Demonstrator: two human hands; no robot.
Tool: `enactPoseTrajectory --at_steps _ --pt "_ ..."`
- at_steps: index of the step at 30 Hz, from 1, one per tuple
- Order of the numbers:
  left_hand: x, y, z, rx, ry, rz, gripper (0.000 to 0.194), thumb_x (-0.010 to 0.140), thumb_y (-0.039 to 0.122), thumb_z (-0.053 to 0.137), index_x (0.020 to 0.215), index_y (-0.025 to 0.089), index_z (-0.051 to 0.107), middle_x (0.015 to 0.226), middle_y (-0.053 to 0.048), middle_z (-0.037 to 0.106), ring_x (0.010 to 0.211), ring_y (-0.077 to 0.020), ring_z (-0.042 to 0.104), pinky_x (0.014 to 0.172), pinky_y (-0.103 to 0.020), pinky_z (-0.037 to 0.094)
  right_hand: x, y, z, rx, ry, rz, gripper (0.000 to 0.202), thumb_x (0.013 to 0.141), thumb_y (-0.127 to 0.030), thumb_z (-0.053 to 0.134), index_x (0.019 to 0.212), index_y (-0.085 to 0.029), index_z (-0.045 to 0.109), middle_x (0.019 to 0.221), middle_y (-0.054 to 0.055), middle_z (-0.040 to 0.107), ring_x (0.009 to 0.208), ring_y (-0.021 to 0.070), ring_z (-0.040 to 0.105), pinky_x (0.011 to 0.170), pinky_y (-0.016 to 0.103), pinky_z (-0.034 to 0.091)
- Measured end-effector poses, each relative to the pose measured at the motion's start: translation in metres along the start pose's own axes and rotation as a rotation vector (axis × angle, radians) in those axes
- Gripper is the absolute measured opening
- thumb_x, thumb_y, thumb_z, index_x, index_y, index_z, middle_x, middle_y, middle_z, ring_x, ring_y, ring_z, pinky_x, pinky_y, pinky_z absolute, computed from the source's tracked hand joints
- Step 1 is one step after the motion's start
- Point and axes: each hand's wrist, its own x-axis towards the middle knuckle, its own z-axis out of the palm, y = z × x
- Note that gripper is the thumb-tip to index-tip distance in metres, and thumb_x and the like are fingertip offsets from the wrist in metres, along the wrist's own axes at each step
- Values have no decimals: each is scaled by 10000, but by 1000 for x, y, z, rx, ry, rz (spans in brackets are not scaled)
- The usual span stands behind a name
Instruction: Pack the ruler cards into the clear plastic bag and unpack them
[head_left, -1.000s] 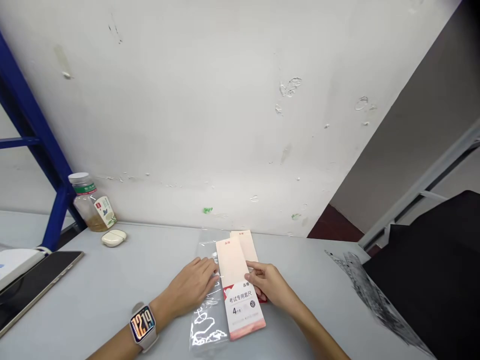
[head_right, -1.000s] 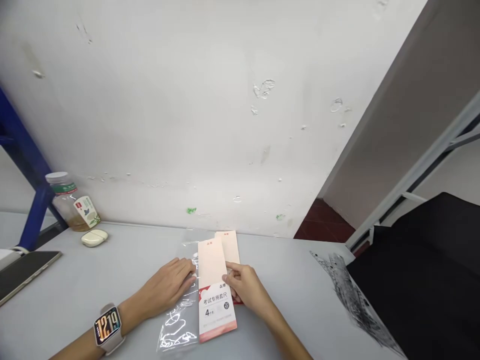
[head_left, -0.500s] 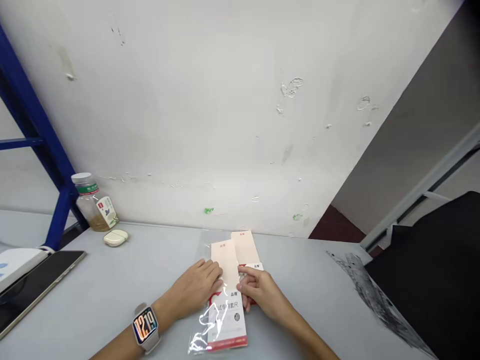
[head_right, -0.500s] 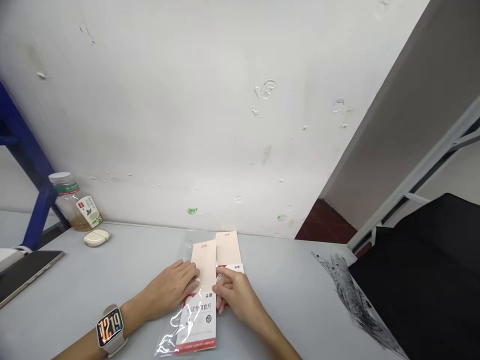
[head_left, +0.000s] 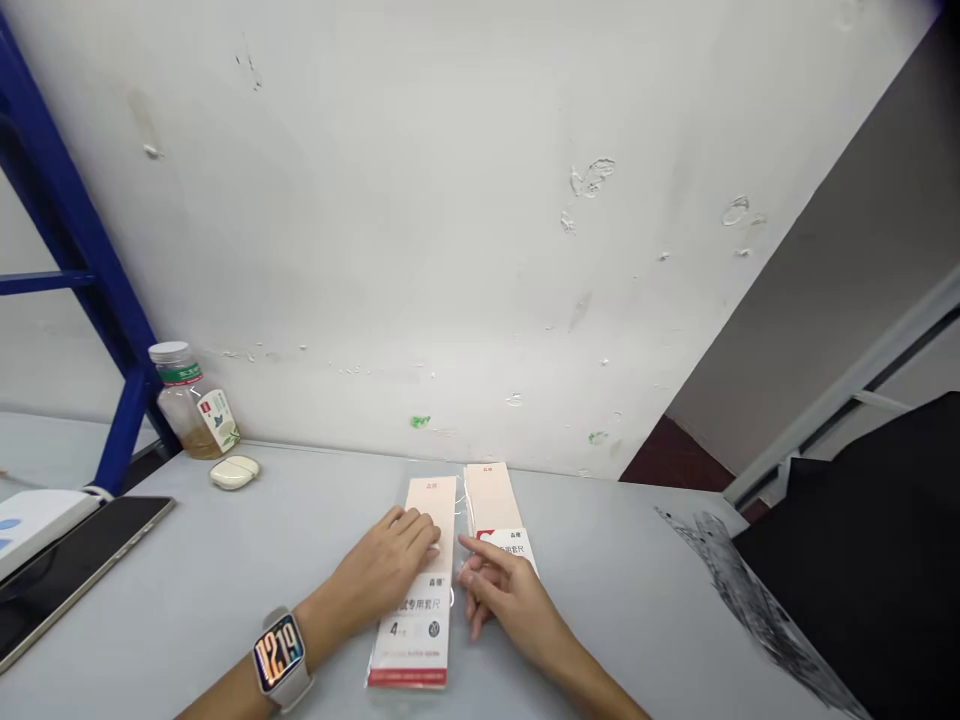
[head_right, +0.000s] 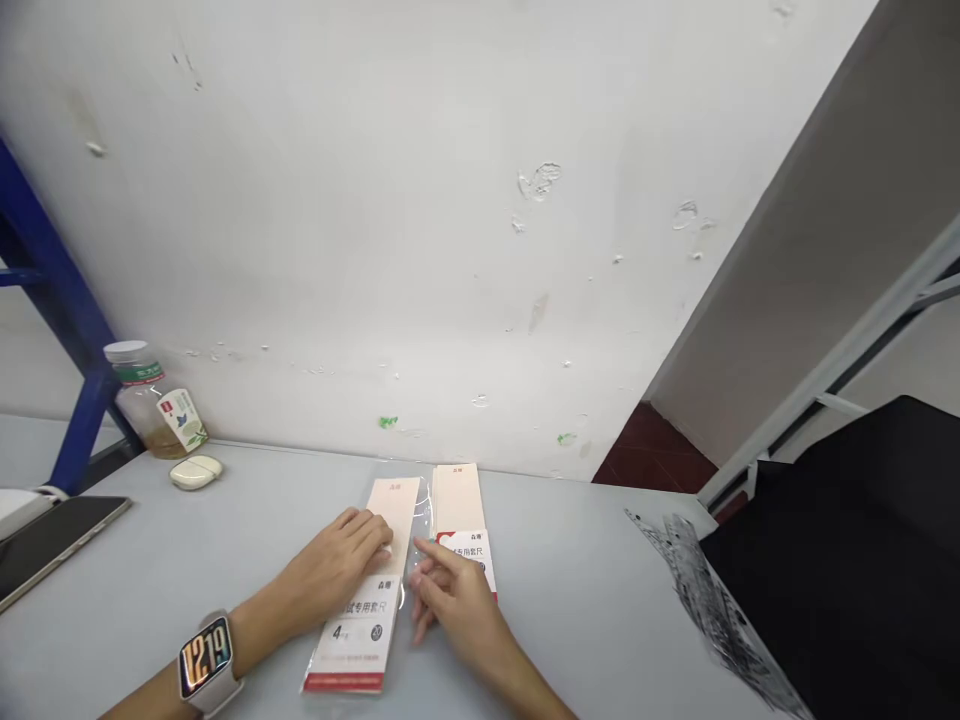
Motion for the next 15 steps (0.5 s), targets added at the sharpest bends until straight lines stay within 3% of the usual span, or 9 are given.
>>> enactPoseTrajectory --at_steps 3,5,8,11,15 --pt "-7 -24 -13 -132 41 -129 207 1002 177 314 962 212 514 1103 -58 608 973 -221 547 853 -370 398 0 -9 -12 -122 145 -69 456 825 -564 600 1101 -208 670 664 -41 499 431 62 378 406 226 368" --pt "-13 -40 -20 -147 35 -231 220 1008 207 291 980 217 509 1123 -53 610 985 -222 554 861 -368 401 2 -13 -25 -240 232 -150 398 851 -551 565 997 -203 691 616 -43 452 539 106 439 499 237 397" --pt "-19 -57 -22 -101 -28 -396 254 1002 250 270 1000 220 522 968 -42 632 839 -219 578 774 -358 416 8 -13 -46 -454 303 -224 361 884 -521 508 954 -217 689 639 -28 479 603 140 461 585 269 411" --pt "-21 -63 -19 -3 -73 -459 242 971 255 303 944 213 540 911 -51 629 834 -230 588 756 -358 410 14 -12 -61 -708 333 -261 322 896 -478 479 945 -241 691 754 0 571 616 149 479 621 288 417" --pt "-19 -58 -13 160 -76 -513 215 939 289 362 957 202 558 972 -83 639 936 -267 588 782 -384 405 13 -17 -65 -899 308 -220 264 893 -451 482 906 -263 667 866 3 622 680 157 547 675 294 441"
